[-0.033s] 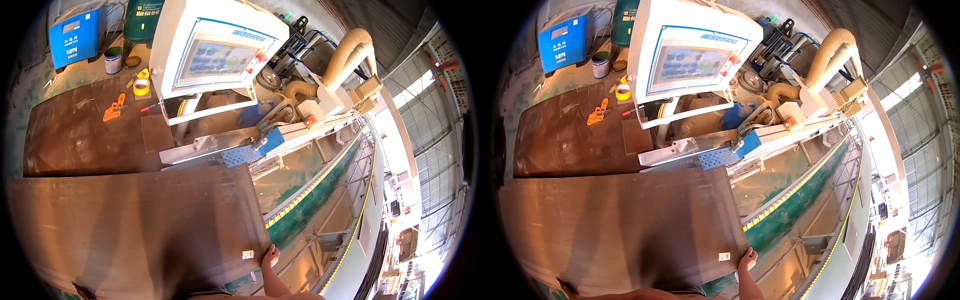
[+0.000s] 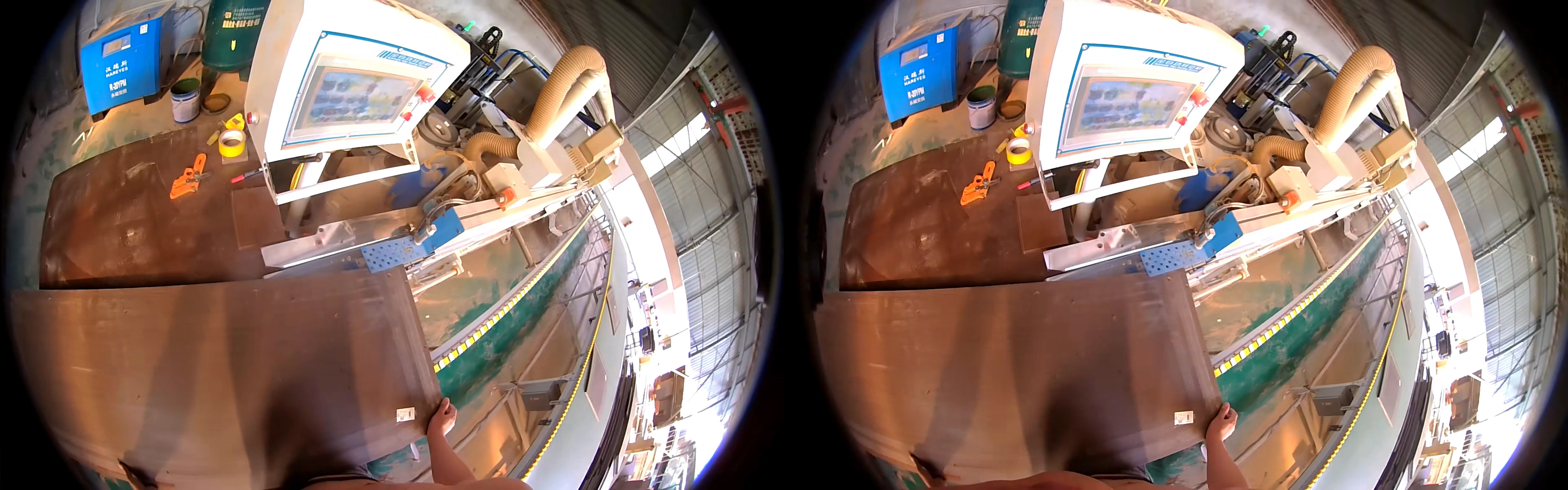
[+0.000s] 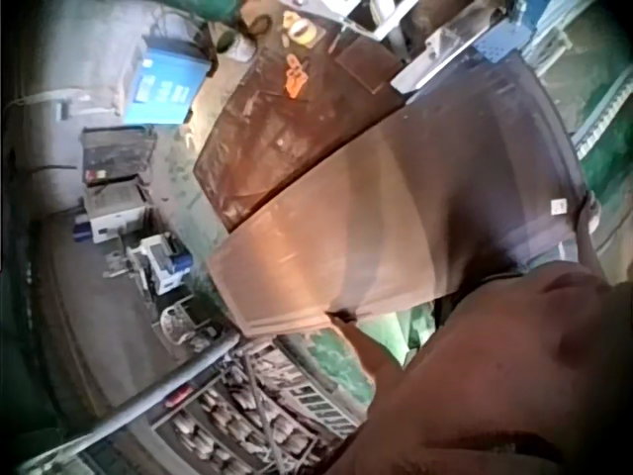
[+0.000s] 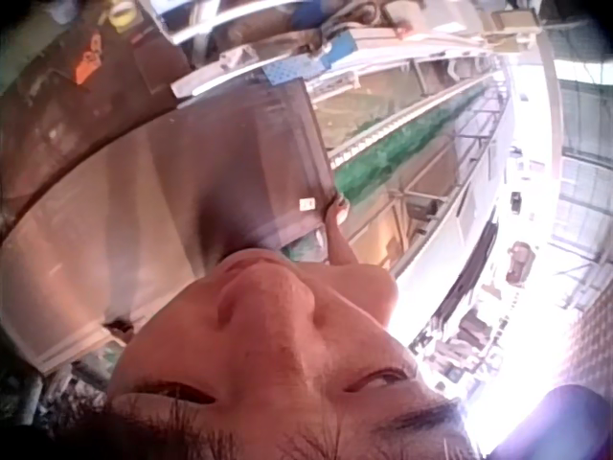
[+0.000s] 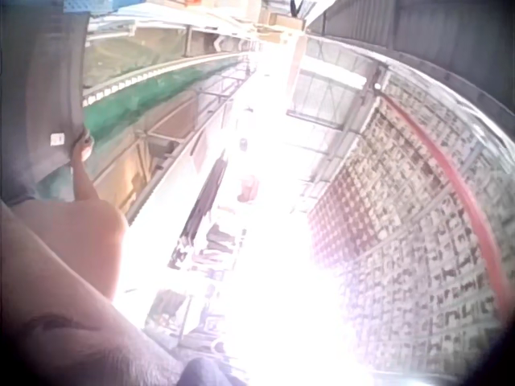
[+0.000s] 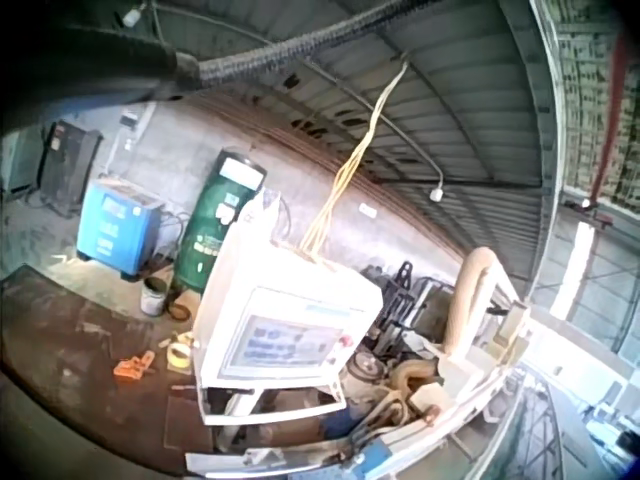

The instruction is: The person lifts a wooden board onto a conveyor belt, replaces a roll of edge banding material on a circular machine reel, and feeds another board into the machine.

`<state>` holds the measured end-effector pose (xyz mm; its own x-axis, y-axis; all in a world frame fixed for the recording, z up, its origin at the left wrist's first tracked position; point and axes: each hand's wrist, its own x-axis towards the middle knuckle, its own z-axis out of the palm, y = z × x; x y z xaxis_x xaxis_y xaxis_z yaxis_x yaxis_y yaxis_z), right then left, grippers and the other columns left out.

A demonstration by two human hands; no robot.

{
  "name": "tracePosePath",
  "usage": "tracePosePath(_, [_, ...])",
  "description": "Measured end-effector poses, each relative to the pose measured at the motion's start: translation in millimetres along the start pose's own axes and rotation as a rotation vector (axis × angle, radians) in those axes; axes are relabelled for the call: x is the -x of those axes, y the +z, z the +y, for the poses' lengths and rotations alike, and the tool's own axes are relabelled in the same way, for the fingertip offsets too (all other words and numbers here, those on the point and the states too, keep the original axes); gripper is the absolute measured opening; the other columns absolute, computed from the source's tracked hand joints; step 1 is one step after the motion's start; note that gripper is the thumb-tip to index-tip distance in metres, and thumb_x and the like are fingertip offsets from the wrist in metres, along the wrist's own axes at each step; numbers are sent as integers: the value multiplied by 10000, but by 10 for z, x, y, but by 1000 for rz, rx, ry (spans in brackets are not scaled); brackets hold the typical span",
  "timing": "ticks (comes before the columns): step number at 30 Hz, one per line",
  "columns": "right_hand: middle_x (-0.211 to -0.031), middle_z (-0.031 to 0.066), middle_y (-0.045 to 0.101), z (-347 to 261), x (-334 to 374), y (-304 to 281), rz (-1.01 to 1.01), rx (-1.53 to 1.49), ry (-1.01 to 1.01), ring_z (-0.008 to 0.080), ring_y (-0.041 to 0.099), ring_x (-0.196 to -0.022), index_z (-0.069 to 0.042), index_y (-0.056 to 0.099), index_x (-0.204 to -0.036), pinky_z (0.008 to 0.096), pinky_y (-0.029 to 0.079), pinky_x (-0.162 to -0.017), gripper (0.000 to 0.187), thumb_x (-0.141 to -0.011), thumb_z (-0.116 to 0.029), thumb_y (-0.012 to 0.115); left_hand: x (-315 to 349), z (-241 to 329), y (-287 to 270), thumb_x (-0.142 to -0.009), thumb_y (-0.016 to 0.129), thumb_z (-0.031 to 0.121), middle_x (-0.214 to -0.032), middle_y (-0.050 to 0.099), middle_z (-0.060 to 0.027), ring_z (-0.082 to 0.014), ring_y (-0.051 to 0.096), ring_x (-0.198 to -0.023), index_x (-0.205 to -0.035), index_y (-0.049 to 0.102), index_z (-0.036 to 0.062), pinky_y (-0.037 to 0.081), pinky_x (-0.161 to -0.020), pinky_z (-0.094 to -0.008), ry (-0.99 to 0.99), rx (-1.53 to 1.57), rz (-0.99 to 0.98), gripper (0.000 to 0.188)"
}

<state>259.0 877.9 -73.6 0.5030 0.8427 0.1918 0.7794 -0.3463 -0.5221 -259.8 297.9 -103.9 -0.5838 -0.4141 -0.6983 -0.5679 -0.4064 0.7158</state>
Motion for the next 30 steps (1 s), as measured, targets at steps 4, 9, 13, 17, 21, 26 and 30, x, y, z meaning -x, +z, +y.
tracePosePath(4, [-738, 198, 620, -151, -18, -28, -91, 159, 21, 366, 576, -654, 2, 631, -745, 436, 452, -627, 547, -878, -487, 427, -207, 13, -82, -821, 508, 561, -1377, 364, -25, -214, 364, -1227, -1345, 377, 137, 297, -1014, -348, -5, 53, -40, 686])
tracePosePath(9, [-761, 214, 621, -136, -14, -15, -59, 191, 22, 388, 592, -707, 1, 639, -746, 464, 459, -647, 611, -893, -511, 340, -608, -1, -58, -824, 503, 561, -1379, 362, -26, -216, 359, -1233, -1347, 374, 136, 292, -1019, -349, -56, 139, -124, 686])
tracePosePath(13, [-789, 223, 622, -8, 107, -129, -63, 249, 103, 401, 590, -741, 3, 644, -759, 472, 464, -672, 643, -901, -518, 294, -1128, 14, 233, -826, 492, 567, -1389, 350, -28, -222, 354, -1246, -1353, 358, 130, 292, -1027, -360, -95, 108, -428, 698])
tracePosePath(17, [-812, 228, 624, 97, 285, -274, -57, 281, 155, 407, 590, -772, 14, 643, -772, 475, 463, -700, 658, -908, -512, 272, -1054, 103, 689, -825, 477, 587, -1383, 356, -23, -216, 365, -1233, -1352, 359, 132, 311, -1015, -366, -42, 23, -450, 707])
tracePosePath(21, [-839, 260, 609, 190, 361, -244, -74, 187, 88, 421, 579, -784, 46, 620, -844, 482, 456, -720, 633, -920, -485, 284, -1616, 228, 836, -856, 446, 551, -1370, 372, -37, -233, 359, -1235, -1343, 371, 114, 265, -1040, -372, -169, 39, -834, 658])
tracePosePath(26, [-825, 247, 612, 296, 605, -252, 0, 160, 162, 428, 572, -757, 23, 630, -823, 489, 454, -698, 598, -916, -475, 312, -1097, 433, 1618, -808, 560, 527, -1278, 472, -56, -250, 477, -1122, -1267, 456, 78, 394, -942, -419, 9, -134, -291, 650])
tracePosePath(30, [-920, 213, 624, 448, 611, -240, 23, 38, 238, 394, 592, -860, -61, 656, -940, 453, 456, -773, 539, -888, -492, 335, -566, 465, 2008, -829, 539, 505, -1235, 506, -48, -217, 494, -1091, -1233, 491, 84, 386, -930, -420, 123, -209, -282, 585])
